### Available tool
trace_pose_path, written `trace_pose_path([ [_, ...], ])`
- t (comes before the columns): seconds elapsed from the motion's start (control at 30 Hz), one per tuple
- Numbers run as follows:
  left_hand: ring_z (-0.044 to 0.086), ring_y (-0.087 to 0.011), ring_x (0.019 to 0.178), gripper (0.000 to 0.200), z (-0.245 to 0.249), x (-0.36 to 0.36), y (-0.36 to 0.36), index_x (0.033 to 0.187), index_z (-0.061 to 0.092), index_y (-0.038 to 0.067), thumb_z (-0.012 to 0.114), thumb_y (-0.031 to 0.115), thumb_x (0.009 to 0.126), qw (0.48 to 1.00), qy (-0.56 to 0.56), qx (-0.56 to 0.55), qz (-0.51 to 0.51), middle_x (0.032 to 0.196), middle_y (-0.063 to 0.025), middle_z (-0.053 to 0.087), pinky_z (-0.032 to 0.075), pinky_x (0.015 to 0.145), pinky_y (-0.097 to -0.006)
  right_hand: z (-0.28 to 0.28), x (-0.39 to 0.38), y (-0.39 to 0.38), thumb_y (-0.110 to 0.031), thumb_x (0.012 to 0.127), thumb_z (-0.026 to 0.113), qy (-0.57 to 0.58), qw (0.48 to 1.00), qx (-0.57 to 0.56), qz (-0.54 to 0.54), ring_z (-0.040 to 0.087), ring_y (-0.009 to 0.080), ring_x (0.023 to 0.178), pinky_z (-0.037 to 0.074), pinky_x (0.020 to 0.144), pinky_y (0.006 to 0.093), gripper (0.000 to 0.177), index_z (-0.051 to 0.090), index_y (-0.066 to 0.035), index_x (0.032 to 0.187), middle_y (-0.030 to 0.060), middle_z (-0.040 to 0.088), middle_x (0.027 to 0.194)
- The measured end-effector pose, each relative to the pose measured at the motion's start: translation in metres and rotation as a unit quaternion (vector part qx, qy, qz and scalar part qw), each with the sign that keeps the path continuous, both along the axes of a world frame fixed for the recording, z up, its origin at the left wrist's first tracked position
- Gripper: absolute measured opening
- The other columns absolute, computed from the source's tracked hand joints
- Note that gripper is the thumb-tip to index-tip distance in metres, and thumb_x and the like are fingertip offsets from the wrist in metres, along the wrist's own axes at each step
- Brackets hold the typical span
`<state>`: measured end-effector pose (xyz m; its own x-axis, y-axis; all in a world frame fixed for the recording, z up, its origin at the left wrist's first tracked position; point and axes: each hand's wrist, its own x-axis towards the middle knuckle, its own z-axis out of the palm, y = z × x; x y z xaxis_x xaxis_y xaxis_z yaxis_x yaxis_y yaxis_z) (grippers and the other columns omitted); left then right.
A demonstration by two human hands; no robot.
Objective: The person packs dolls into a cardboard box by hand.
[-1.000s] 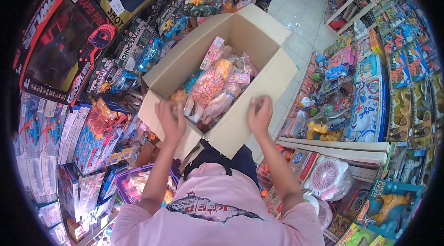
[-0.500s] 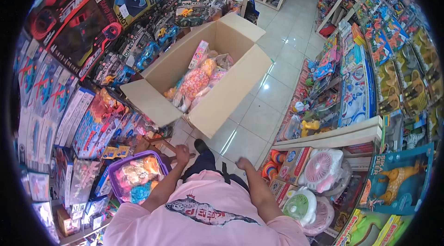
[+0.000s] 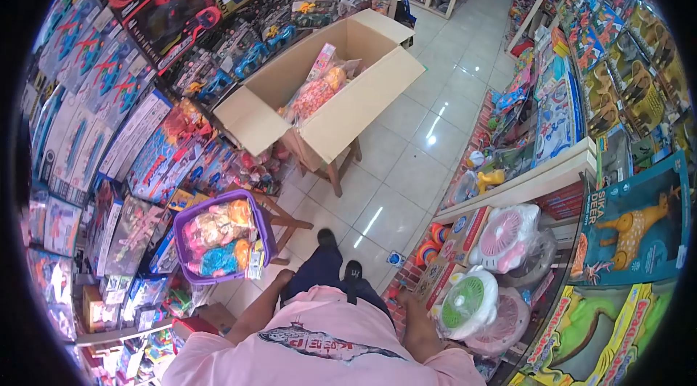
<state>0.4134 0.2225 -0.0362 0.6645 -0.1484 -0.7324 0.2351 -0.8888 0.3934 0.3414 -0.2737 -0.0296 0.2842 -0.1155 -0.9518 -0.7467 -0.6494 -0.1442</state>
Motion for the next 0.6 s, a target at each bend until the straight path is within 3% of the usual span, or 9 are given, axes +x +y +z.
trace_pose_path([
  [0.13, 0.064, -0.0354, 0.106, 0.030, -0.015, -0.061, 0.046, 0.103, 0.073, 0.011, 0.052, 0.029, 0.090, 0.996, -0.017, -0.001, -0.091, 0.109, -0.0191, 0.068, 0.051, 0.092, -0.0437, -0.004, 0.000, 0.010, -0.020, 0.091, 0.054, -0.025, 1.000, -0.008, 0.006, 0.071, 0.0271, 0.069, 0.059, 0.056, 0.0398, 0.027, 0.070, -0.003, 0.104, 0.0163, 0.070, 0.090],
  [0.2, 0.068, -0.0345, 0.096, 0.031, 0.004, -0.082, 0.059, 0.103, 0.071, 0.007, 0.054, 0.029, 0.090, 0.998, 0.049, 0.036, 0.004, 0.104, -0.0199, 0.070, 0.055, 0.082, -0.0442, -0.056, -0.002, -0.003, -0.020, 0.089, 0.056, -0.079, 0.989, 0.026, 0.125, 0.071, 0.0291, 0.074, 0.059, 0.061, 0.0410, 0.026, 0.071, -0.004, 0.103, 0.0173, 0.071, 0.093],
  [0.23, 0.070, -0.0332, 0.088, 0.032, 0.012, -0.096, 0.066, 0.101, 0.070, 0.004, 0.054, 0.029, 0.090, 0.977, 0.081, -0.002, 0.197, 0.099, -0.0196, 0.070, 0.056, 0.075, -0.0436, -0.073, -0.004, -0.006, -0.020, 0.087, 0.058, -0.132, 0.962, 0.060, 0.231, 0.072, 0.0311, 0.079, 0.059, 0.065, 0.0421, 0.025, 0.072, -0.005, 0.102, 0.0182, 0.071, 0.096],
  [0.27, 0.071, -0.0318, 0.081, 0.034, 0.015, -0.111, 0.074, 0.100, 0.069, 0.000, 0.055, 0.029, 0.090, 0.916, 0.110, -0.040, 0.384, 0.095, -0.0194, 0.071, 0.057, 0.068, -0.0429, -0.058, 0.007, 0.005, -0.020, 0.087, 0.058, -0.125, 0.960, 0.064, 0.244, 0.072, 0.0311, 0.079, 0.059, 0.065, 0.0421, 0.025, 0.072, -0.005, 0.102, 0.0182, 0.071, 0.096],
  [0.33, 0.071, -0.0282, 0.072, 0.036, 0.004, -0.134, 0.094, 0.094, 0.067, -0.005, 0.058, 0.030, 0.087, 0.885, 0.107, -0.029, 0.452, 0.085, -0.0180, 0.070, 0.056, 0.059, -0.0415, -0.012, 0.042, 0.035, -0.020, 0.083, 0.062, -0.085, 0.925, -0.003, 0.371, 0.070, 0.0336, 0.088, 0.058, 0.075, 0.0427, 0.027, 0.071, -0.006, 0.104, 0.0200, 0.071, 0.100],
  [0.47, 0.070, -0.0296, 0.082, 0.038, 0.022, -0.162, 0.127, 0.097, 0.068, -0.005, 0.058, 0.031, 0.087, 0.876, 0.081, -0.042, 0.474, 0.090, -0.0195, 0.071, 0.055, 0.072, -0.0412, -0.065, 0.075, 0.060, -0.020, 0.077, 0.067, -0.212, 0.826, -0.016, 0.522, 0.068, 0.0345, 0.093, 0.056, 0.079, 0.0417, 0.033, 0.069, -0.005, 0.107, 0.0206, 0.069, 0.102],
  [0.53, 0.070, -0.0308, 0.089, 0.038, -0.001, -0.181, 0.151, 0.098, 0.068, -0.004, 0.058, 0.031, 0.087, 0.884, 0.075, -0.032, 0.460, 0.092, -0.0200, 0.071, 0.055, 0.079, -0.0408, -0.088, 0.092, 0.072, -0.025, 0.081, 0.068, -0.210, 0.762, 0.036, 0.612, 0.070, 0.0328, 0.082, 0.056, 0.070, 0.0440, 0.033, 0.067, -0.004, 0.107, 0.0188, 0.071, 0.097],
  [0.57, 0.068, -0.0319, 0.095, 0.038, -0.023, -0.193, 0.168, 0.099, 0.069, -0.003, 0.059, 0.031, 0.087, 0.921, 0.014, -0.009, 0.390, 0.096, -0.0207, 0.071, 0.053, 0.085, -0.0402, -0.093, 0.098, 0.081, -0.025, 0.081, 0.068, -0.207, 0.759, 0.036, 0.616, 0.070, 0.0328, 0.082, 0.056, 0.070, 0.0440, 0.033, 0.067, -0.004, 0.107, 0.0188, 0.071, 0.097],
  [0.6, 0.067, -0.0331, 0.102, 0.038, -0.022, -0.201, 0.182, 0.100, 0.070, -0.002, 0.059, 0.032, 0.086, 0.948, -0.046, 0.015, 0.315, 0.099, -0.0213, 0.071, 0.051, 0.091, -0.0395, -0.094, 0.102, 0.094, -0.027, 0.083, 0.067, -0.212, 0.862, 0.068, 0.455, 0.069, 0.0310, 0.076, 0.056, 0.065, 0.0430, 0.031, 0.067, -0.003, 0.103, 0.0175, 0.071, 0.094],
])
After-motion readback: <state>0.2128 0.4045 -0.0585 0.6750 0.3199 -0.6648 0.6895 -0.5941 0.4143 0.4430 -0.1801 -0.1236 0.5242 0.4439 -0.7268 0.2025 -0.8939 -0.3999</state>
